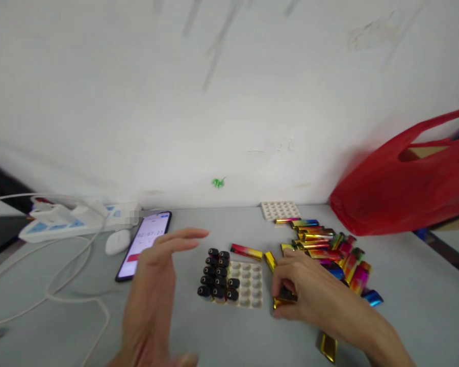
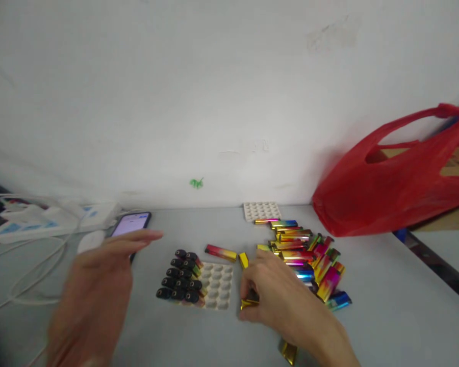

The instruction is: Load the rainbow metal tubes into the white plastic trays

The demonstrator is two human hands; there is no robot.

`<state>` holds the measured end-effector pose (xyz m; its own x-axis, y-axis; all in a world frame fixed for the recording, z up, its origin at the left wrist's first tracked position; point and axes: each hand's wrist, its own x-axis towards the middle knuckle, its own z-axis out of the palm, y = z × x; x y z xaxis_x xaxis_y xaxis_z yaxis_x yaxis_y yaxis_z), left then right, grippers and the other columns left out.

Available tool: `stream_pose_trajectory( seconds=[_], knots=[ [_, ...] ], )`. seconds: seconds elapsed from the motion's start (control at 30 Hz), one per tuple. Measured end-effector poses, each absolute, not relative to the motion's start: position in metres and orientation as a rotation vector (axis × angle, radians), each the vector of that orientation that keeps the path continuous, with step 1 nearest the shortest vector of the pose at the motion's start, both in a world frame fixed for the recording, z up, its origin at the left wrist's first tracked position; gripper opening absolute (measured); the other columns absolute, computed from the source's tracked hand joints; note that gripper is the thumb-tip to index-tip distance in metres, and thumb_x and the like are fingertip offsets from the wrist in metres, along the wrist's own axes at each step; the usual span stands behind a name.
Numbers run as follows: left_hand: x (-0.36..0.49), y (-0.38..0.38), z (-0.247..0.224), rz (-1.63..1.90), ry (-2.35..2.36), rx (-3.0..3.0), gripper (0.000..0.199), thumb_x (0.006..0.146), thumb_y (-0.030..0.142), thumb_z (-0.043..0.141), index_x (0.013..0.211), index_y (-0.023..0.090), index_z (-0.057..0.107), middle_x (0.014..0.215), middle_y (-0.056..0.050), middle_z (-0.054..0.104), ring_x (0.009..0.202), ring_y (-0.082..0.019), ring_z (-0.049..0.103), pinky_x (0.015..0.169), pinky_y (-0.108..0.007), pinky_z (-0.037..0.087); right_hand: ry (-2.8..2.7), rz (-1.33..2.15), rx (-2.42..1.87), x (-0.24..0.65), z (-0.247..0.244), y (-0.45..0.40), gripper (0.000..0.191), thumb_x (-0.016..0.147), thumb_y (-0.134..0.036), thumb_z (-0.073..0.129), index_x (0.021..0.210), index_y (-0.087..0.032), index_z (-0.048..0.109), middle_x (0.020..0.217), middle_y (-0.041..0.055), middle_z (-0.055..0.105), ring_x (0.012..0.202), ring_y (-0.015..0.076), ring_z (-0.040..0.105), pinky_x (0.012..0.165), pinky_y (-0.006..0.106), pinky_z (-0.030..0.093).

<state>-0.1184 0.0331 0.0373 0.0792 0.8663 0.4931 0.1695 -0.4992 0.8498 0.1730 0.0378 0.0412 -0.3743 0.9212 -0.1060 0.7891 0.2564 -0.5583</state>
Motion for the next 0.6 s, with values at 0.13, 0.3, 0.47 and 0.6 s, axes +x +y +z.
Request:
stream_pose_trajectory(
  seconds=[0.13, 0.3, 0.47, 0.6],
  knots=[
    [-0.113, 0.044, 0.016, 1.298, 0.973, 1.860, 0.068, 0.101, 0.071, 0.063, 0.157, 0.036, 0.049, 0.164, -0.009, 0.048, 0.162, -0.045, 0.036, 0.135, -0.066, 0.028, -2.101, 0.920, -1.542, 0.168, 0.045, 0.041, 0.020, 0.091, -0.035, 0.092, 0.090, -0.025, 0.074, 0.086, -0.0017, 0.064, 0.084, 0.0210, 0.061, 0.073, 0.032, 0.044],
    [-0.117, 0.039, -0.001, 0.978, 1.034, 1.775, 0.100, 0.084, 0.044, 0.089, 0.168, 0.035, 0.036, 0.170, -0.012, 0.046, 0.158, -0.045, 0.043, 0.133, -0.063, 0.037, -1.657, 1.140, -1.413, 0.162, 0.039, 0.046, 0.033, 0.106, -0.053, 0.072, 0.095, -0.022, 0.068, 0.079, -0.0034, 0.063, 0.073, 0.0162, 0.057, 0.066, 0.030, 0.040],
    [-0.110, 0.046, -0.002, 0.903, 1.067, 1.723, 0.115, 0.080, 0.032, 0.097, 0.169, 0.042, 0.024, 0.167, -0.012, 0.050, 0.147, -0.037, 0.059, 0.125, -0.056, 0.050, -1.191, 1.347, -1.280, 0.160, 0.029, 0.052, 0.039, 0.100, -0.061, 0.074, 0.099, -0.024, 0.061, 0.064, -0.0045, 0.066, 0.057, 0.0153, 0.053, 0.057, 0.027, 0.039],
    [-0.112, 0.055, -0.009, 0.870, 1.049, 1.651, 0.119, 0.079, 0.032, 0.099, 0.169, 0.041, 0.023, 0.161, -0.012, 0.057, 0.138, -0.035, 0.067, 0.111, -0.048, 0.062, -0.850, 1.555, -1.089, 0.159, 0.031, 0.055, 0.047, 0.093, -0.054, 0.083, 0.125, -0.022, 0.069, 0.071, 0.0000, 0.074, 0.066, 0.0181, 0.064, 0.065, 0.029, 0.048]
  ],
)
